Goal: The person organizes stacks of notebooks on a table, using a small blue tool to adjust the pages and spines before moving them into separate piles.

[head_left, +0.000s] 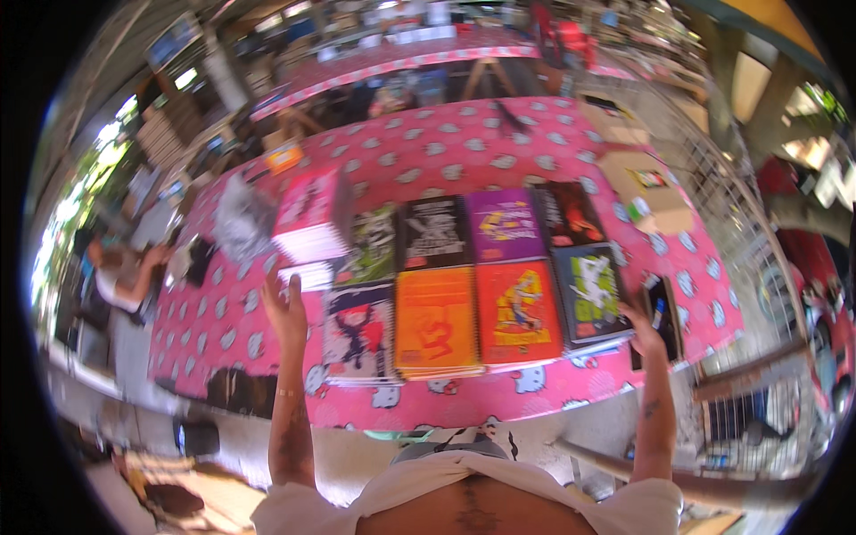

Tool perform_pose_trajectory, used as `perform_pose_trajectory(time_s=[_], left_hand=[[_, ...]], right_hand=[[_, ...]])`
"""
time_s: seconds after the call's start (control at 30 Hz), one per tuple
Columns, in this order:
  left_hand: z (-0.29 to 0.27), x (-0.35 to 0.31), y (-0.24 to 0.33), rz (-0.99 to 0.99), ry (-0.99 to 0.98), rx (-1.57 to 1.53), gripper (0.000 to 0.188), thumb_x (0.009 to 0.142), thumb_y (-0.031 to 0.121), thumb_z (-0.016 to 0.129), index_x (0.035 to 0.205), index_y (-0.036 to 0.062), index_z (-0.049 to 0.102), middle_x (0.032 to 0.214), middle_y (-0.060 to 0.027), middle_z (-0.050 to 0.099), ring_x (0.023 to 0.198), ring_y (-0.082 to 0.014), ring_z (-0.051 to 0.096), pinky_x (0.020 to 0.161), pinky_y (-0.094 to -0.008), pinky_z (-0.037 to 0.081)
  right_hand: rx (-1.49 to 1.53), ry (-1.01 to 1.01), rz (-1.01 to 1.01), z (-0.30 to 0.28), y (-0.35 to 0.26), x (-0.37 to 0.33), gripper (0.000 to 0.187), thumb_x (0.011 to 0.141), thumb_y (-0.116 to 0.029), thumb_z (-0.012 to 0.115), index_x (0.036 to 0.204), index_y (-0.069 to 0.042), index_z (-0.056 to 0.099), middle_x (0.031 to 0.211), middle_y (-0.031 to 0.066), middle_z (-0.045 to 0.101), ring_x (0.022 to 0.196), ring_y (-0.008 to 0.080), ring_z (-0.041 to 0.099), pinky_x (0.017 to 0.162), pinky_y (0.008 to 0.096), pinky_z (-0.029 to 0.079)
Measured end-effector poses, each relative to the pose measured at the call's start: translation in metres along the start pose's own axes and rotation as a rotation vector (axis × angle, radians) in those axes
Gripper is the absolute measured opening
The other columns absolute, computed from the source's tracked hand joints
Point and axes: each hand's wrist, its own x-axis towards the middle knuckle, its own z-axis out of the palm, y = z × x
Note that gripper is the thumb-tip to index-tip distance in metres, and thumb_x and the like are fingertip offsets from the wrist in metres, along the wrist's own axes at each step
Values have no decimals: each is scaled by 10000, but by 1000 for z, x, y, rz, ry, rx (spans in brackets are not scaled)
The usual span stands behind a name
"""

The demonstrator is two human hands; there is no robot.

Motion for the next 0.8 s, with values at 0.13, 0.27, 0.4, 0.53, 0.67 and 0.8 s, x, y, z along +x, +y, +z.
perform_pose_trajectory(time_s=[0.13, 0.27, 0.4, 0.53, 0.67, 0.8], left_hand=[[-83, 48, -66, -77, 150, 185, 544, 953, 317, 640, 1361, -9, 487, 1333, -177, 543, 1172, -256, 550, 960, -372, 461], [-88, 102, -106, -151, 55, 141, 650, 923, 452, 636, 1334, -34, 508, 1263, -236, 576, 1094, -295, 593, 949, -394, 460], [-46, 145, -128, -324, -189, 26, 788, 873, 627, 606, 1309, -26, 542, 1250, -198, 597, 1142, -276, 571, 984, -399, 437], [-30, 183, -166, -761, -507, -407, 905, 789, 816, 513, 1286, 63, 590, 1267, -154, 598, 1174, -308, 529, 1007, -447, 408], [-17, 184, -169, -884, -784, -590, 1044, 692, 935, 437, 1397, 167, 484, 1347, -197, 517, 1255, -343, 440, 1015, -587, 342], [-25, 205, -187, -1041, -819, -551, 1077, 697, 939, 419, 1470, 191, 366, 1408, -195, 461, 1248, -340, 449, 1030, -566, 327]], right_hand=[[-102, 343, -475, 141, -97, -30, 705, 950, -383, 595, 1509, -58, 316, 1547, 99, 342, 1427, 224, 298, 1167, 385, 227], [-68, 33, -572, 294, -117, 4, 613, 962, -365, 570, 1470, -73, 392, 1486, 92, 428, 1374, 217, 388, 1125, 428, 282], [76, -364, -294, 480, -98, 63, 630, 948, -458, 560, 1479, -163, 391, 1506, 92, 395, 1420, 244, 306, 1124, 451, 218], [113, -259, 47, 611, -67, 131, 874, 753, -707, 662, 1449, -262, 379, 1488, 76, 331, 1340, 240, 286, 1042, 496, 246], [222, -328, 97, 660, -60, 157, 788, 759, -620, 706, 1368, -180, 468, 1319, 85, 546, 1149, 243, 542, 1022, 441, 364], [56, -197, -13, 688, -51, 154, 685, 777, -544, 692, 1320, -160, 527, 1224, 57, 591, 1101, 220, 562, 931, 387, 422]])
